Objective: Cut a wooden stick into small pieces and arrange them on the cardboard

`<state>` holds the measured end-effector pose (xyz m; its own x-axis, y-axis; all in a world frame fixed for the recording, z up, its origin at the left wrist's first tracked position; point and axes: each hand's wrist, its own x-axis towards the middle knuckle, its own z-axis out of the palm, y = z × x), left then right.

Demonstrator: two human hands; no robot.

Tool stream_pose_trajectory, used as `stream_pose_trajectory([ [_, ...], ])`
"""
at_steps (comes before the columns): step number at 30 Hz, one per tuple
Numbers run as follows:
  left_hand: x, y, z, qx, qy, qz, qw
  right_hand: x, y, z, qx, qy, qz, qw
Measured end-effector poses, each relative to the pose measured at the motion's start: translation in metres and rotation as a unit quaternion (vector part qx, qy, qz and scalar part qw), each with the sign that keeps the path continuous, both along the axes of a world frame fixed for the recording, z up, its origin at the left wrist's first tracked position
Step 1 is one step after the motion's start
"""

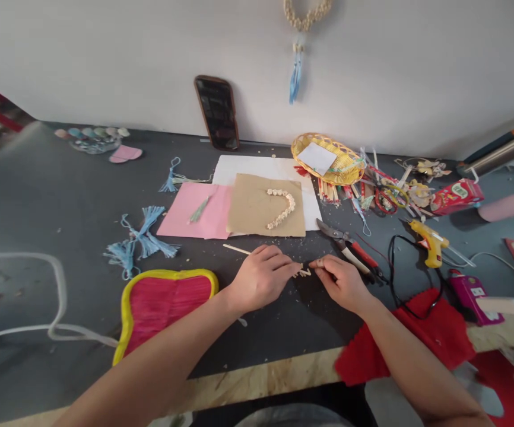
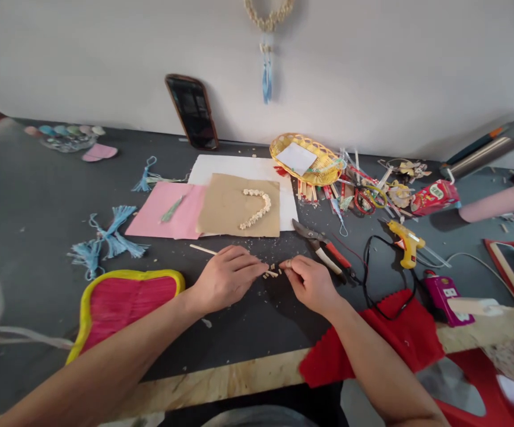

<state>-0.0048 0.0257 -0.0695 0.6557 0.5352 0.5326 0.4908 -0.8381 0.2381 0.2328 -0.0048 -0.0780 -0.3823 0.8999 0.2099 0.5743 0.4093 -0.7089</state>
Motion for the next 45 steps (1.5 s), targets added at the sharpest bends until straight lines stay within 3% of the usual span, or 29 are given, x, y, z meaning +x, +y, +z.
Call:
stream_pose_trajectory([
  [14, 0.0, 0.004, -0.002, -0.01, -0.025, -0.008, 1.0, 0.002, 0.004, -0.001, 0.014, 0.0, -0.035, 0.999],
  [35, -0.002, 0.01, -0.003, -0.026, -0.066, 0.064, 0.995, -0.002, 0.001, 0.002, -0.004, -0.098, -0.027, 0.995],
  [39, 0.0, 0.01, -0.002, -0.063, -0.084, 0.055, 0.993, -0.004, 0.002, 0.011, -0.005, -0.157, -0.018, 0.987],
  [45, 0.001, 0.008, 0.001, -0.064, -0.105, 0.061, 0.991, -0.008, 0.012, 0.03, -0.038, -0.224, 0.051, 0.973],
])
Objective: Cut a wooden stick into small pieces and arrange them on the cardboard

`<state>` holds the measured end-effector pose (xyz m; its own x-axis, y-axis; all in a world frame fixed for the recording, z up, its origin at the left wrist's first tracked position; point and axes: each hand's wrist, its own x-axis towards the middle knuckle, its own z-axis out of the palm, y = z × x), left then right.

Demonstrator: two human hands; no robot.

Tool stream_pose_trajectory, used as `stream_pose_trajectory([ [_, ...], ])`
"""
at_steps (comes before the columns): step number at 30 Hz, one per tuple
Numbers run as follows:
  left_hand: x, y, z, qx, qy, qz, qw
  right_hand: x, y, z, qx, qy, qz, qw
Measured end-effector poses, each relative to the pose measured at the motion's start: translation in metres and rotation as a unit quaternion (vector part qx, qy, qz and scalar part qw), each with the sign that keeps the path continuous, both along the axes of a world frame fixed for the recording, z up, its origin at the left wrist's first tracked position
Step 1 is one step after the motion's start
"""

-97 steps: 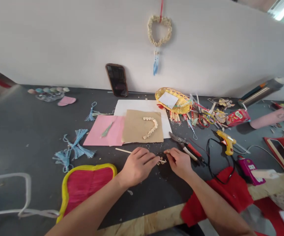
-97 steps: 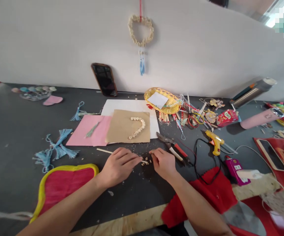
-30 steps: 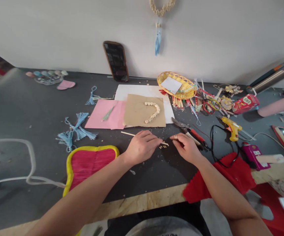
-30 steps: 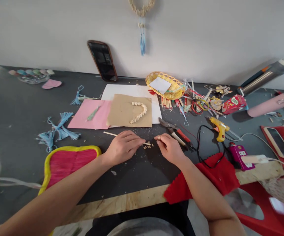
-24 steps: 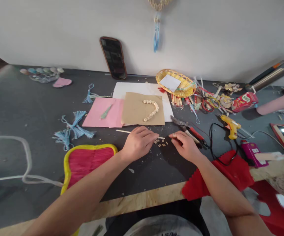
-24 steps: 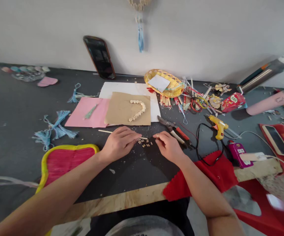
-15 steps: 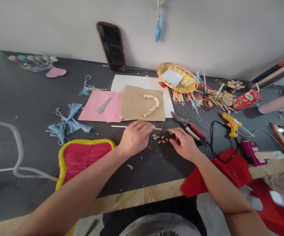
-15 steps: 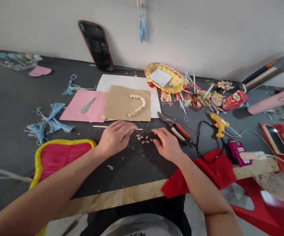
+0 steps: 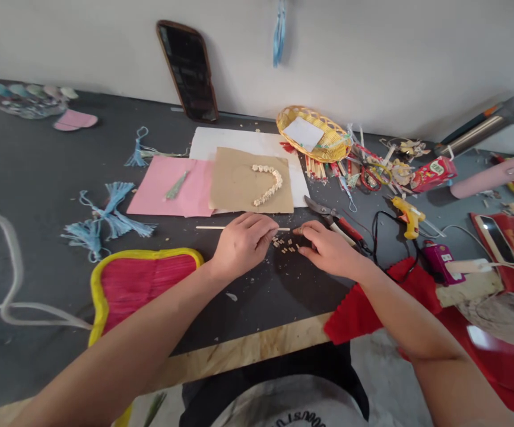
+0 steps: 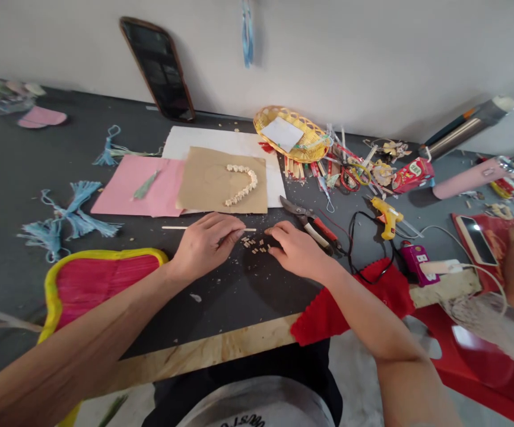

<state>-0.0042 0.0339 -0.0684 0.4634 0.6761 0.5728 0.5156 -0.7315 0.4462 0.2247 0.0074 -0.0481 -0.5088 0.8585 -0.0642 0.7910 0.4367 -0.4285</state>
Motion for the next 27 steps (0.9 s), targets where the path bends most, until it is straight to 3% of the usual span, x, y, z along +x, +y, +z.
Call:
stream_pose_trajectory([
  [6, 0.002, -0.003, -0.007, -0.025, 0.004, -0.019, 0.999, -0.009, 0.004, -0.012, 0.072, -0.02, -0.035, 0.997],
  [12, 0.0, 0.003, -0.008, -0.026, -0.002, -0.004, 1.0, -0.011, 0.0, -0.022, 0.118, 0.008, -0.01, 0.993],
  [19, 0.0, 0.004, -0.006, -0.011, 0.014, -0.021, 1.0, -0.006, 0.005, -0.022, 0.089, 0.098, -0.017, 0.991],
  [23, -0.002, 0.002, -0.004, -0.001, 0.037, -0.006, 0.999, -0.007, 0.004, -0.02, 0.119, 0.218, -0.028, 0.968],
  [27, 0.0, -0.009, 0.007, -0.076, 0.02, -0.007, 0.997, -0.008, 0.001, -0.016, 0.145, 0.275, -0.047, 0.949],
])
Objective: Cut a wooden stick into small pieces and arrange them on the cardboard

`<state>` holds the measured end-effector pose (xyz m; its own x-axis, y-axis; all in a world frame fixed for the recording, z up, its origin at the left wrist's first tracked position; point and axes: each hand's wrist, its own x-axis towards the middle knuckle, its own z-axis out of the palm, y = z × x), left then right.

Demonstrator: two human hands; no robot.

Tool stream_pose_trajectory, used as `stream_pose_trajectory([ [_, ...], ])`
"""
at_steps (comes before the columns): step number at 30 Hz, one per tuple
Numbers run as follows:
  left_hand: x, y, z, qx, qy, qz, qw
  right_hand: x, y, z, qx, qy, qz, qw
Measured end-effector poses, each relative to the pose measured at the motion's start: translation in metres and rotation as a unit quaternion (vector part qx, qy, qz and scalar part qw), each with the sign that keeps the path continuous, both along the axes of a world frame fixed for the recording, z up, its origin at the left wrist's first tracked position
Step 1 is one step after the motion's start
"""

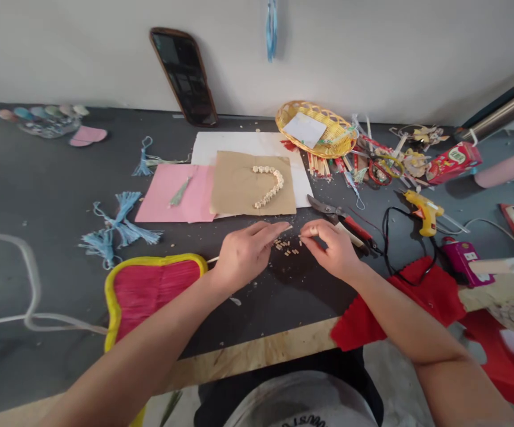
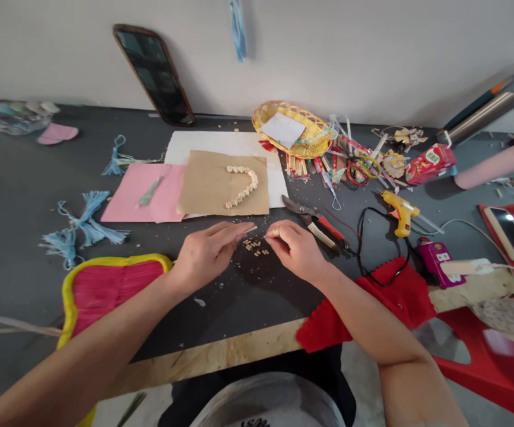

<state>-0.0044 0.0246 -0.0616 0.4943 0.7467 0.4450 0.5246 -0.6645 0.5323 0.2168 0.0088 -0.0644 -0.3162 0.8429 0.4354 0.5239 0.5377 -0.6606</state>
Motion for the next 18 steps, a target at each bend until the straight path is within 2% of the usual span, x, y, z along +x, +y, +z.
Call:
stream_pose_trajectory([
  [2, 0.004, -0.007, 0.009, -0.086, -0.045, -0.01, 0.995, 0.0, -0.002, 0.002, 0.005, 0.006, 0.001, 1.0],
  [4, 0.008, -0.013, 0.017, -0.204, -0.084, -0.02, 0.975, 0.0, -0.004, 0.004, 0.006, 0.015, 0.003, 1.0],
  [7, 0.013, -0.015, 0.025, -0.372, -0.136, -0.032, 0.918, -0.001, -0.006, 0.006, 0.008, 0.02, 0.008, 1.0],
  [9, 0.015, -0.015, 0.025, -0.456, -0.168, -0.029, 0.874, -0.003, -0.006, 0.006, 0.013, 0.019, 0.013, 1.0],
  [13, 0.017, -0.013, 0.021, -0.551, -0.212, -0.03, 0.807, -0.002, -0.005, 0.003, 0.022, 0.008, 0.021, 1.0],
  [18, 0.017, -0.013, 0.018, -0.604, -0.216, -0.04, 0.766, -0.001, -0.004, 0.0, 0.032, -0.005, 0.045, 0.998],
])
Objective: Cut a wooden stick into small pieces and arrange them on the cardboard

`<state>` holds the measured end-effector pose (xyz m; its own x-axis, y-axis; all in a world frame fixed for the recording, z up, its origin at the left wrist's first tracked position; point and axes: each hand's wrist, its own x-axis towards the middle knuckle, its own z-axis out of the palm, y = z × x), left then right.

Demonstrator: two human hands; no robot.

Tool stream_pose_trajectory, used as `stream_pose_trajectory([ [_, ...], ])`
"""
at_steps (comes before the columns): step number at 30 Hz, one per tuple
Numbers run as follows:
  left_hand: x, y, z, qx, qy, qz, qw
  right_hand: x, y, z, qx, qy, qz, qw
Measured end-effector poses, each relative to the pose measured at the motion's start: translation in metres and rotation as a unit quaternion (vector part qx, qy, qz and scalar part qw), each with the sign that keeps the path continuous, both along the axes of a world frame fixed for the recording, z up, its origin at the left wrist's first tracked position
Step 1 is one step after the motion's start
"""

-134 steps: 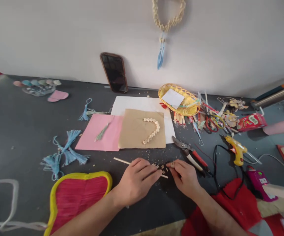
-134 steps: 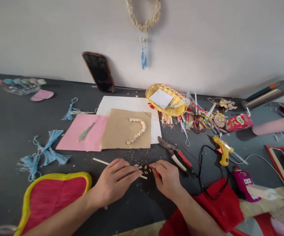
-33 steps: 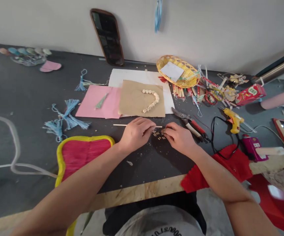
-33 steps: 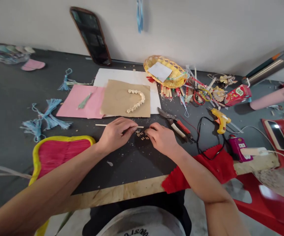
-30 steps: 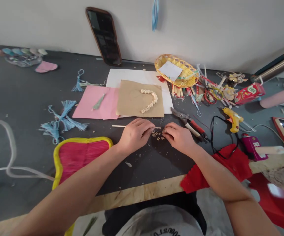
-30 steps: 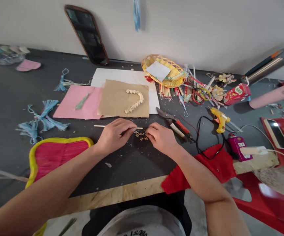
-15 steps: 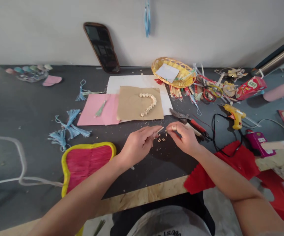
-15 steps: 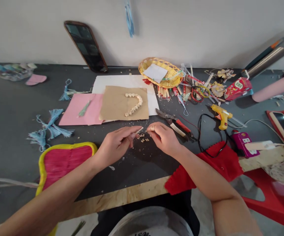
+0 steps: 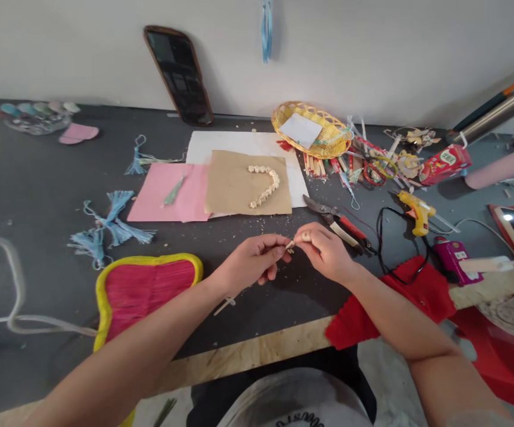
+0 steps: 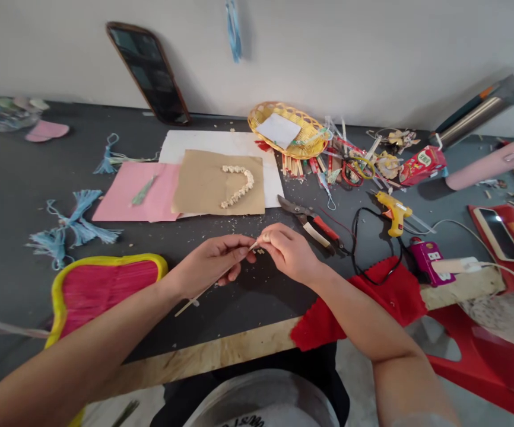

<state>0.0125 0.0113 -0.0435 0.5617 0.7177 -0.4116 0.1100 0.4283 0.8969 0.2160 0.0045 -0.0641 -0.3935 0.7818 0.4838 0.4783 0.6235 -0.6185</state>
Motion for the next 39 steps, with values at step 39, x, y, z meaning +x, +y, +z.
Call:
stream_pose_trajectory([
  [39, 0.002, -0.001, 0.005, 0.015, 0.051, -0.027, 0.998, -0.002, -0.003, 0.002, -0.187, 0.06, 0.036, 0.98],
])
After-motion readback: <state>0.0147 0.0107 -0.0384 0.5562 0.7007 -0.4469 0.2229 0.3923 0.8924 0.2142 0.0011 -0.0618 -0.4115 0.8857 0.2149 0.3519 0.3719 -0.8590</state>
